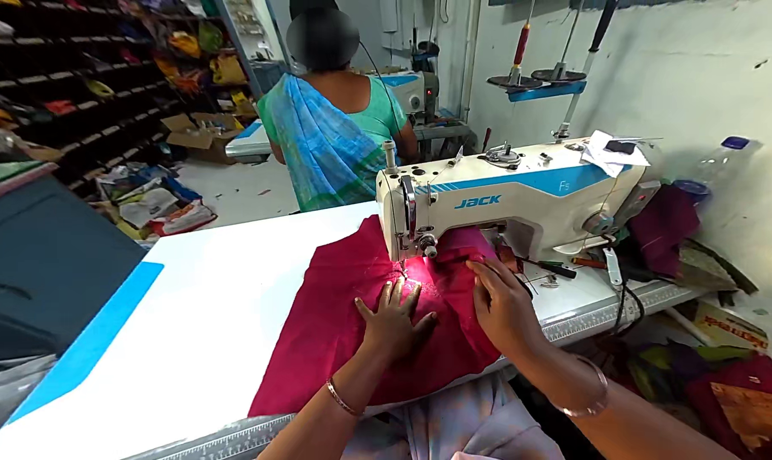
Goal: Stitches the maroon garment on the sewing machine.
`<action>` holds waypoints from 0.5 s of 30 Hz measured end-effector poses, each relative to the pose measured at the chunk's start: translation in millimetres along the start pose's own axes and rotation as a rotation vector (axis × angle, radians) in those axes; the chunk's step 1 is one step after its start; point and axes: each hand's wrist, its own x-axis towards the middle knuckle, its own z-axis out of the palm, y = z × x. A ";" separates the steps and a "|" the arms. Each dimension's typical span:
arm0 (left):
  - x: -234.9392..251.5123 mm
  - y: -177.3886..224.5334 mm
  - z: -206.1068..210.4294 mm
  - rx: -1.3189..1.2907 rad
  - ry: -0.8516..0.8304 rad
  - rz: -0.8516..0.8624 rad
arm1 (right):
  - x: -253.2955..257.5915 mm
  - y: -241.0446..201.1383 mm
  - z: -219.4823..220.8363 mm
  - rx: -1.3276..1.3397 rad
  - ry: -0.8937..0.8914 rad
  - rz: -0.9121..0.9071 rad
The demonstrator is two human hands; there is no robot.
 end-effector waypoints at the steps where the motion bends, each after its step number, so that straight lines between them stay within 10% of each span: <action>1: 0.3 -6.9 -1.4 0.014 -0.008 0.032 | -12.1 -9.3 -7.0 -0.019 0.002 0.042; 5: 5.6 -47.6 -8.5 0.056 0.008 0.247 | -59.3 -39.4 -33.7 -0.002 -0.129 0.235; 11: 22.1 -105.6 -33.4 0.246 0.260 0.469 | -84.5 -48.2 -82.6 0.744 -0.826 0.298; 15: 14.9 -67.8 -38.7 0.071 0.346 0.343 | -63.7 -6.4 -86.8 0.296 -0.383 0.391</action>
